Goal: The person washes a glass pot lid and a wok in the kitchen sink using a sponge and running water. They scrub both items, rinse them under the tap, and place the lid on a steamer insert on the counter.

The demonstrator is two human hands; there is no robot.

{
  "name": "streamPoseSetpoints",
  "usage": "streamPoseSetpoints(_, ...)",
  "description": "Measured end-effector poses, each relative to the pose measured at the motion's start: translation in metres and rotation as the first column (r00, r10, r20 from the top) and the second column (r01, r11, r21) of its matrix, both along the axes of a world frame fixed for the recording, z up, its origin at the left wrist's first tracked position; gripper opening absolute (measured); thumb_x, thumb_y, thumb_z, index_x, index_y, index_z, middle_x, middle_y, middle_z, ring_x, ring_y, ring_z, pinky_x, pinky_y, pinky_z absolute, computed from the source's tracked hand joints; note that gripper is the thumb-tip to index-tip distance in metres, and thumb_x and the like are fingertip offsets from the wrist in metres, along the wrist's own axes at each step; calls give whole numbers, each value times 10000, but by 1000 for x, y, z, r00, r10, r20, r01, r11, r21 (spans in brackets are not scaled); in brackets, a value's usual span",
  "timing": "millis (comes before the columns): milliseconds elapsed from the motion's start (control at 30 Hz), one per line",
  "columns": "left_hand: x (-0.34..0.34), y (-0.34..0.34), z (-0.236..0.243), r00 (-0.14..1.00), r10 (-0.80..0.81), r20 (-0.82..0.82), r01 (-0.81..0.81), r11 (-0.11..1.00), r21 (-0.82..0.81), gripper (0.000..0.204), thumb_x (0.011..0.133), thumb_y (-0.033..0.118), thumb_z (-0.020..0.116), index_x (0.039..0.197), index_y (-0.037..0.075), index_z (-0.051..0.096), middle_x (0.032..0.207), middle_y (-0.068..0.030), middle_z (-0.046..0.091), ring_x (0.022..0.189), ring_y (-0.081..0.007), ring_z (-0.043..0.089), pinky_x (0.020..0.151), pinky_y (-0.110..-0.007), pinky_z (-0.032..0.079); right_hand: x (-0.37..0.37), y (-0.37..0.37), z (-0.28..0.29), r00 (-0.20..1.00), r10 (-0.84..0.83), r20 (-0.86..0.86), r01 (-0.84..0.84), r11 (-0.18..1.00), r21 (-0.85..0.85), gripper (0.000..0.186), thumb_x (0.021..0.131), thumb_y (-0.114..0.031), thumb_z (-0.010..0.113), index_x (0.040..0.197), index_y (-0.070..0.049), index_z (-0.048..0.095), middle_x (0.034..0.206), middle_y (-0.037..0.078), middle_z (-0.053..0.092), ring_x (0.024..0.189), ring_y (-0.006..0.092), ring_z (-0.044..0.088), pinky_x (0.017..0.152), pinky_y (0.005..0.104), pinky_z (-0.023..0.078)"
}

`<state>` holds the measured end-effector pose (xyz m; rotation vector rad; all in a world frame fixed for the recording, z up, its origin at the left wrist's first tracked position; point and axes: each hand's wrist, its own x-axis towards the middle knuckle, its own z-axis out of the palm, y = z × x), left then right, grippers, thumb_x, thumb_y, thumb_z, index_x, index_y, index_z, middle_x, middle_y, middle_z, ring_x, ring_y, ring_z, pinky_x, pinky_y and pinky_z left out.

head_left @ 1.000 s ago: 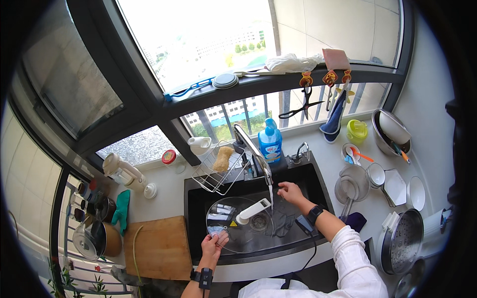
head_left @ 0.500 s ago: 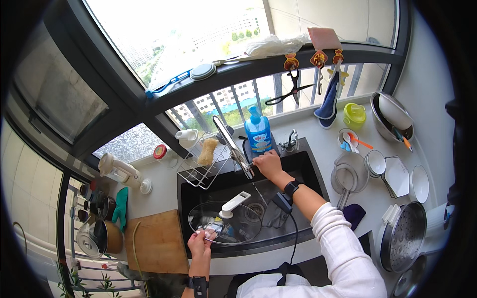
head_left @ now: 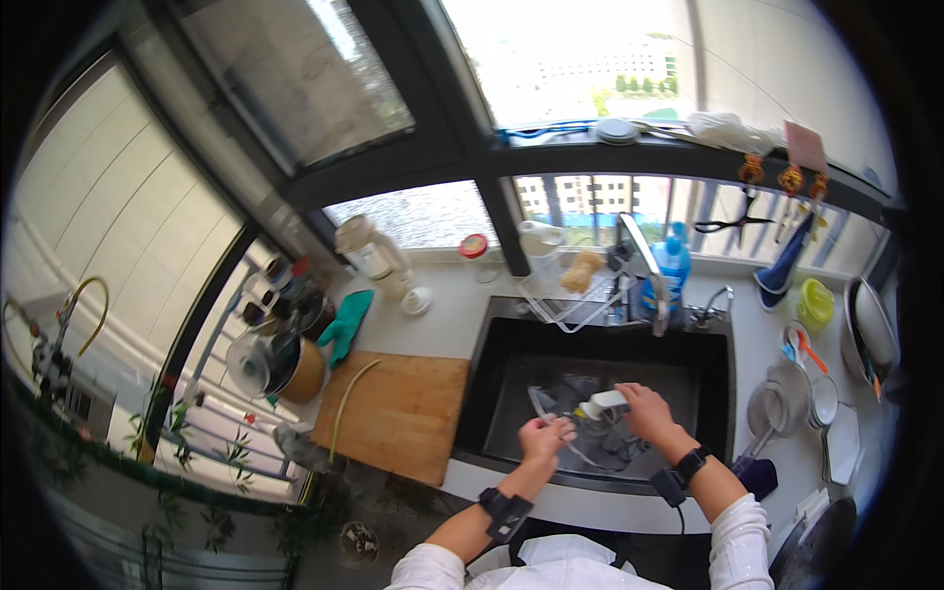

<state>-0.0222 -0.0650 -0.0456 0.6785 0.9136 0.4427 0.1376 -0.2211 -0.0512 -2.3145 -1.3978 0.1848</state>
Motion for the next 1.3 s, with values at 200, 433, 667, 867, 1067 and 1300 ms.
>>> streamPoseSetpoints(200,6,-27,24,993,-96,71,94,995,40,145,822,-39,574,927,-35,474,771,-110,582,605,-149,583,500,-260,490,-10,5,-4,986,16,166,13,985,-174,515,636,-65,684,1122,-121,523,1025,71,583,905,286,573,739,386,469)
streamPoseSetpoints(433,6,-21,42,972,-161,172,153,987,59,144,821,-58,572,922,-38,472,746,-91,570,602,-135,561,501,-252,469,-17,13,4,972,-49,228,97,975,-202,368,620,-144,728,946,-127,559,890,44,607,870,260,571,729,388,441)
streamPoseSetpoints(667,-5,10,34,928,-245,280,244,969,38,184,790,-107,528,714,33,434,663,-43,444,557,-135,431,487,-267,361,-25,19,10,937,-145,318,134,989,58,399,673,-161,665,1069,-177,616,949,27,649,918,223,614,777,360,470)
streamPoseSetpoints(867,-6,36,44,905,-355,233,346,935,81,207,777,-109,513,703,61,419,650,-56,456,542,-151,459,454,-280,370,-45,19,4,946,-315,-83,292,932,-214,663,634,-103,703,1252,-172,473,1172,81,547,1058,311,535,838,418,467)
streamPoseSetpoints(1067,-14,39,53,935,-354,30,336,908,252,99,768,-30,541,857,-23,499,786,-160,614,640,-211,623,585,-301,566,-59,5,7,945,-326,-38,322,943,-89,669,668,-78,681,1292,-162,455,1172,74,538,1015,290,551,819,398,472)
streamPoseSetpoints(1300,-27,79,8,680,-733,-32,454,386,803,353,907,40,396,1248,-51,413,1185,-167,552,1015,-376,555,942,-540,409,-66,14,14,945,-320,72,327,937,-123,730,607,-61,713,1283,-126,443,1150,68,546,1017,278,551,832,376,454)
